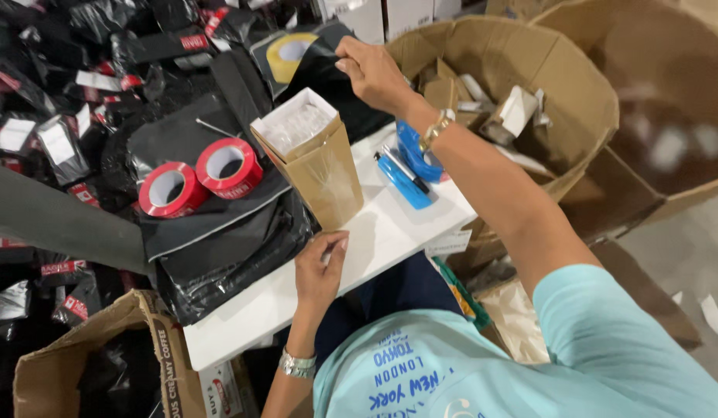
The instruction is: The person packs various items into black plastic mailing bags, sealing them with adhesive tape and applying shipping labels.
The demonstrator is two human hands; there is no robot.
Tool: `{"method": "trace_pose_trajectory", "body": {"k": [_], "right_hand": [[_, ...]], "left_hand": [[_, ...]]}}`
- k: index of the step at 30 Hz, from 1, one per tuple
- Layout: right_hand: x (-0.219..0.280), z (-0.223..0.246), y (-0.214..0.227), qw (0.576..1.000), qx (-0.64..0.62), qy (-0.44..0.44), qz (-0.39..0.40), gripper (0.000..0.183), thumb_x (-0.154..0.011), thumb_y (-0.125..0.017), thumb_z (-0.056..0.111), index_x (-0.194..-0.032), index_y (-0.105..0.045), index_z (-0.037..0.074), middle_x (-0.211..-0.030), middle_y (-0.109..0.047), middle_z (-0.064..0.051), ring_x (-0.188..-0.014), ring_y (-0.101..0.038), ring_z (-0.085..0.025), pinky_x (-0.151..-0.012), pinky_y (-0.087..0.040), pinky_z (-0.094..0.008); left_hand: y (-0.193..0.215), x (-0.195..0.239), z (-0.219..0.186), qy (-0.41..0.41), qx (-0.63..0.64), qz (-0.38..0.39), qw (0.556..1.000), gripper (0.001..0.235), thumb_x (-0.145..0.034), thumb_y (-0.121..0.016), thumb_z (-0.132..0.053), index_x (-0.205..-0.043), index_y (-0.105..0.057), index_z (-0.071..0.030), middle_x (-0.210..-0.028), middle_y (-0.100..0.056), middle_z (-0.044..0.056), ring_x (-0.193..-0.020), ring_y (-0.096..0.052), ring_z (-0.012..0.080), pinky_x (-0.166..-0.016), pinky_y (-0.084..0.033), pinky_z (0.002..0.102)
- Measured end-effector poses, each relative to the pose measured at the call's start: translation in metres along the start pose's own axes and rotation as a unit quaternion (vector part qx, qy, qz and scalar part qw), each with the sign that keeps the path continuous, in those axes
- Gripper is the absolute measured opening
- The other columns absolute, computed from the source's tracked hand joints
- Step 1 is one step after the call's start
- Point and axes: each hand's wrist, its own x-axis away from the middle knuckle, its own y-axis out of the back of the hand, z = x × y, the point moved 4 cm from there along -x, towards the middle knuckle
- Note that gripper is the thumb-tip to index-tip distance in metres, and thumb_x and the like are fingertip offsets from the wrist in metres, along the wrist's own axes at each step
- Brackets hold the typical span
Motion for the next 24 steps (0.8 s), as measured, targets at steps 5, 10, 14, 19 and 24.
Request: {"method": "trace_pose_trajectory", "body": {"k": [5, 10, 14, 19, 24], "right_hand": [[-0.027, 0.116, 0.071, 0.976, 0.065, 0.180, -0.100, 0.014, -0.104, -0.062, 0.000, -0.116, -0.059, 0.005, -0.101, -0.063, -0.013, -0.085, -0.063, -0.035, -0.071, -0.050, -0.039], [-0.018, 0.240, 0.133, 0.917, 0.199, 0.347, 0.006, 0.025, -0.092, -0.073, 0.010, -0.117, -0.068, 0.012, -0.082, -0.051, -0.004, -0.069, -0.057, -0.023, -0.055, -0.040, -0.037], [-0.010, 0.309, 0.164, 0.906, 0.097, 0.394, 0.124, 0.028, -0.091, -0.074, 0.017, -0.119, -0.070, 0.017, -0.080, -0.047, 0.000, -0.070, -0.056, -0.019, -0.057, -0.042, -0.037], [-0.010, 0.322, 0.191, 0.941, -0.072, 0.305, 0.129, 0.032, -0.087, -0.083, 0.015, -0.114, -0.068, 0.005, -0.079, -0.059, -0.003, -0.063, -0.058, -0.021, -0.052, -0.040, -0.037], [-0.007, 0.300, 0.183, 0.962, -0.044, 0.232, 0.136, 0.022, -0.090, -0.079, 0.009, -0.110, -0.071, 0.011, -0.086, -0.064, -0.003, -0.075, -0.066, -0.022, -0.062, -0.046, -0.035]], "left_hand": [[0.039, -0.025, -0.064, -0.136, -0.010, -0.094, 0.986, 0.016, -0.092, -0.070, -0.003, -0.107, -0.072, 0.000, -0.105, -0.073, 0.013, -0.089, -0.069, 0.0209, -0.084, -0.054, 0.030], [0.080, -0.053, -0.206, -0.277, -0.094, -0.130, 0.947, 0.053, -0.084, -0.078, -0.007, -0.130, -0.055, 0.007, -0.128, -0.062, 0.024, -0.116, -0.061, 0.0371, -0.102, -0.050, 0.041], [0.093, -0.060, -0.291, -0.286, -0.086, -0.024, 0.954, 0.046, -0.078, -0.075, 0.001, -0.121, -0.060, 0.005, -0.121, -0.066, 0.021, -0.115, -0.067, 0.0365, -0.104, -0.053, 0.041], [0.100, -0.042, -0.309, -0.248, -0.034, 0.006, 0.968, 0.022, -0.083, -0.076, 0.004, -0.103, -0.068, -0.002, -0.096, -0.071, 0.008, -0.084, -0.070, 0.0196, -0.091, -0.058, 0.036], [0.110, -0.033, -0.320, -0.215, 0.028, -0.026, 0.976, 0.018, -0.085, -0.074, 0.004, -0.102, -0.069, -0.001, -0.100, -0.067, 0.011, -0.092, -0.072, 0.0177, -0.075, -0.060, 0.027]]}}
